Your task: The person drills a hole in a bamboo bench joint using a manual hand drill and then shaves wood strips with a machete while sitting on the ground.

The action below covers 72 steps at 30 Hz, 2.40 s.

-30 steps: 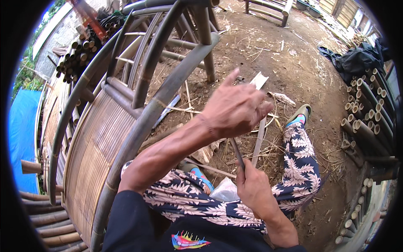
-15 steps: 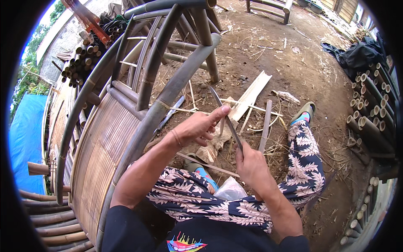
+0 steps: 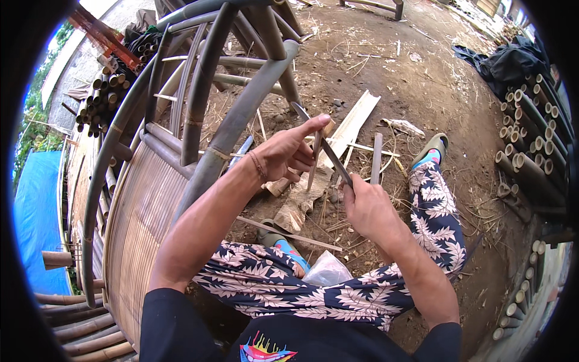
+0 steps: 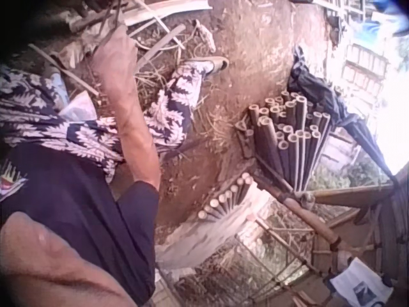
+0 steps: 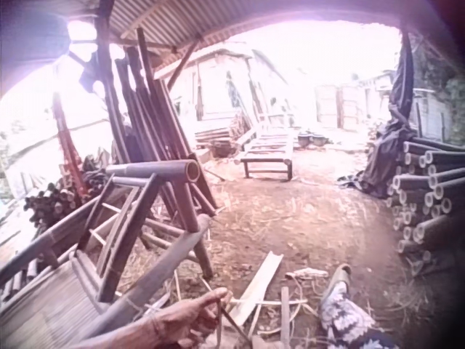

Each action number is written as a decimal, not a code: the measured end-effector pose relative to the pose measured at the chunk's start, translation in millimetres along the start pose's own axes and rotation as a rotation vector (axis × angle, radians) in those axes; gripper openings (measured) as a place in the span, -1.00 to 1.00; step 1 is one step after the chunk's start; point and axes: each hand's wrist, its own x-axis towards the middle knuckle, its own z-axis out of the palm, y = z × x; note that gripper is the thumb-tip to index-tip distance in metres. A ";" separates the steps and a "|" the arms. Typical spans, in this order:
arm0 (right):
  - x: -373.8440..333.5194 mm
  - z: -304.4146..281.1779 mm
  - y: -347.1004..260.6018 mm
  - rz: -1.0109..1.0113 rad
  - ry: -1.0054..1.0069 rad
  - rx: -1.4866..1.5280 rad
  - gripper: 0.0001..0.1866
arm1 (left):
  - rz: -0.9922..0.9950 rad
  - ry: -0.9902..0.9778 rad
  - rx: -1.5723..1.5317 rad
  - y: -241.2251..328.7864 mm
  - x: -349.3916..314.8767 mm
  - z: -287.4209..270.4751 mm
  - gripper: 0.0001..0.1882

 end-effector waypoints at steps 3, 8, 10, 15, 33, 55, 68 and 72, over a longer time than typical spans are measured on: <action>4.5 -9.5 1.4 0.068 -0.058 -0.044 -0.76 | -0.026 0.016 -0.040 6.3 6.2 6.9 0.04; 9.7 -6.6 4.5 -0.007 -0.086 0.016 -0.76 | -0.080 0.022 0.024 6.0 1.9 -6.6 0.06; 13.7 -7.6 3.2 -0.003 -0.091 0.035 -0.77 | -0.086 -0.062 0.003 3.7 -3.2 -10.7 0.25; 22.0 -8.0 6.5 -0.010 -0.096 0.051 -0.77 | 0.058 0.046 -0.161 -2.0 -4.9 1.2 -0.16; 37.2 58.3 85.4 0.225 -0.308 -0.006 -0.70 | 0.231 0.044 -0.345 -13.8 9.0 -2.1 -0.39; -26.4 65.2 -0.3 -0.317 -0.035 0.127 -0.80 | 0.674 0.295 -0.028 -142.9 -77.1 21.3 -0.17; -20.0 80.2 12.0 -0.206 -0.065 0.201 -0.87 | 0.823 0.320 -0.026 -144.0 -62.4 26.4 -0.26; -9.9 124.3 50.3 -0.147 -0.058 0.064 -0.86 | 0.822 0.320 0.013 -135.9 -63.4 27.5 -0.25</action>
